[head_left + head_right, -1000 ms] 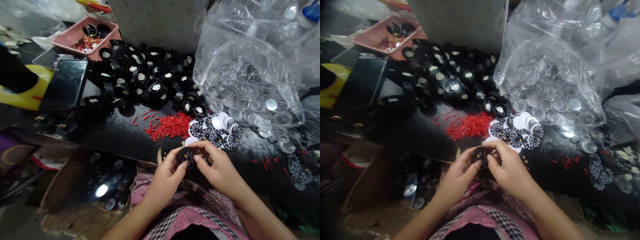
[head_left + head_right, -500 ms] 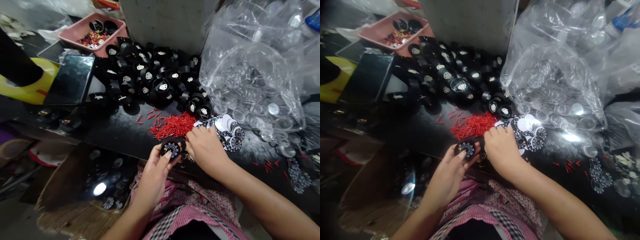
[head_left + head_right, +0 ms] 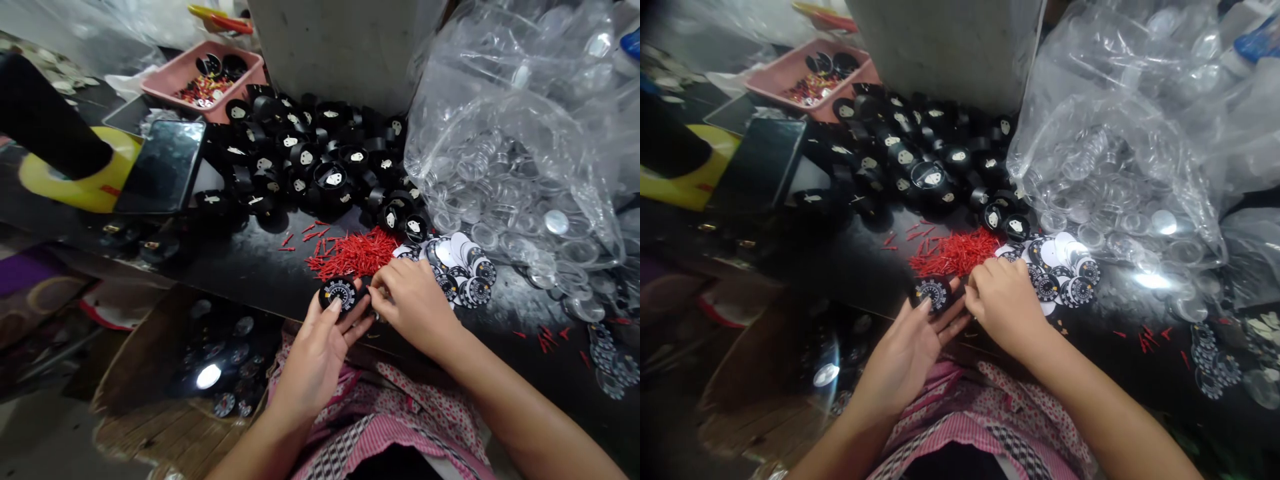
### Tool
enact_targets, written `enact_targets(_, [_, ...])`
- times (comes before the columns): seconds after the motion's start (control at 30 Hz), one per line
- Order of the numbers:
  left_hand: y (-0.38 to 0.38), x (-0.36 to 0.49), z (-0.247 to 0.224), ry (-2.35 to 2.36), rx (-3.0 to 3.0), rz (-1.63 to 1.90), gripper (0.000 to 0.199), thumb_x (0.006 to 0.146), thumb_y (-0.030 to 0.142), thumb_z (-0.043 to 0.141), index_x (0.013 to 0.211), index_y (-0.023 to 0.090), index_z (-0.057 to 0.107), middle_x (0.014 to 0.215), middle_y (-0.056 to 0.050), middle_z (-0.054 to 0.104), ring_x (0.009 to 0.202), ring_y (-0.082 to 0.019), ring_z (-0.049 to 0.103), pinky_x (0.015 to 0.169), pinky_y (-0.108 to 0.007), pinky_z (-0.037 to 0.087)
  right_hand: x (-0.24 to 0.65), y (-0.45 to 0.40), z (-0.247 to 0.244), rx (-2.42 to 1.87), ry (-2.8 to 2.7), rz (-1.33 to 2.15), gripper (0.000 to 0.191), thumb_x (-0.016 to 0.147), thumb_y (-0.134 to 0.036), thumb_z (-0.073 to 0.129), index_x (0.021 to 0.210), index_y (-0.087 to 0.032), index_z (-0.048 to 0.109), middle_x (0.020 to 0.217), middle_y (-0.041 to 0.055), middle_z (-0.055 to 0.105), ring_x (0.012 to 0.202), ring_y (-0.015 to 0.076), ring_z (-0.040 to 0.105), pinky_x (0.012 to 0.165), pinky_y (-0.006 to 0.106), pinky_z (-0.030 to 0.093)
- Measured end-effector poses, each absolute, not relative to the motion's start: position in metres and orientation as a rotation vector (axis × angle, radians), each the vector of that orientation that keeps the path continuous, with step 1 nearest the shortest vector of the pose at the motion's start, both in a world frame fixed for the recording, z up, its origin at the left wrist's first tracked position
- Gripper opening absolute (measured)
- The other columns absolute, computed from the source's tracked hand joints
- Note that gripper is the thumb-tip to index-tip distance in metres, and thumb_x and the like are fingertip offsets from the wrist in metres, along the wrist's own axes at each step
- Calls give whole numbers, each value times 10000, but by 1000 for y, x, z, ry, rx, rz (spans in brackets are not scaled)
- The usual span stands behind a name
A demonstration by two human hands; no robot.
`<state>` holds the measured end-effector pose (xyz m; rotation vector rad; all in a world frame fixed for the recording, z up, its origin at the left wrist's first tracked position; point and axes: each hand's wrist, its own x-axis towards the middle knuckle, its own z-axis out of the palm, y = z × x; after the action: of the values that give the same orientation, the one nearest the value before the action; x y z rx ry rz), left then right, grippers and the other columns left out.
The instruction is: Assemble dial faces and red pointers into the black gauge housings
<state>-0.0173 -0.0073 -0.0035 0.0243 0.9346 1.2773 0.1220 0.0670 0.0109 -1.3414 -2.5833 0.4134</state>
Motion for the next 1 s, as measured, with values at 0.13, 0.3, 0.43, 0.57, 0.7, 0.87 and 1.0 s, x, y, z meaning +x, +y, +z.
enact_targets(0.13, [-4, -18, 0, 831, -101, 1189, 182, 938, 193, 558, 1081, 145, 660, 1115, -114, 752, 1012, -243, 727, 915, -396, 584, 133, 57, 15, -1228, -2287, 703, 54, 907, -195, 606, 867, -166, 630, 858, 35, 661, 832, 194, 581, 793, 351, 361])
enact_targets(0.3, [-4, -8, 0, 863, 20, 1317, 200, 936, 217, 566, 1073, 129, 682, 1141, -139, 750, 1096, -237, 698, 1020, -385, 524, 141, 47, 19, -1324, -2210, 770, 49, 901, -224, 620, 885, -178, 629, 890, 41, 642, 865, 211, 566, 794, 367, 370])
enact_targets(0.43, [-9, -4, 1, 900, 185, 1377, 197, 928, 243, 595, 1099, 194, 677, 1172, -96, 741, 1182, -252, 649, 1032, -412, 511, 141, 46, 23, -1385, -2230, 730, 130, 914, -258, 614, 813, -177, 603, 833, 39, 614, 823, 213, 550, 764, 372, 357])
enact_targets(0.57, [-7, -7, -3, 1001, 263, 1400, 280, 919, 281, 615, 1197, 251, 621, 1172, -73, 736, 1152, -234, 665, 1039, -408, 497, 141, 45, 28, -1330, -2143, 859, 139, 931, -235, 584, 800, -191, 588, 827, 22, 605, 798, 188, 542, 761, 361, 361])
enact_targets(0.7, [0, -4, -12, 1131, 455, 1258, 334, 898, 316, 640, 1228, 277, 604, 1208, -49, 704, 1140, -233, 655, 1043, -405, 476, 142, 42, 33, -1285, -2091, 961, 116, 941, -208, 560, 832, -195, 597, 849, 17, 609, 825, 180, 552, 774, 354, 363])
enact_targets(0.87, [2, 1, -11, 1207, 710, 1152, 309, 920, 326, 598, 1227, 290, 612, 1221, -24, 670, 1157, -211, 613, 1040, -356, 451, 141, 42, 35, -1393, -2153, 906, 116, 935, -195, 564, 828, -194, 610, 833, 19, 607, 808, 186, 551, 757, 358, 350])
enact_targets(1.0, [1, -1, -2, 1267, 756, 1158, 303, 902, 294, 620, 1205, 280, 633, 1188, -17, 676, 1138, -199, 616, 1023, -316, 452, 142, 42, 38, -1383, -2157, 904, 138, 944, -210, 555, 816, -198, 603, 798, 10, 599, 781, 182, 550, 733, 351, 359])
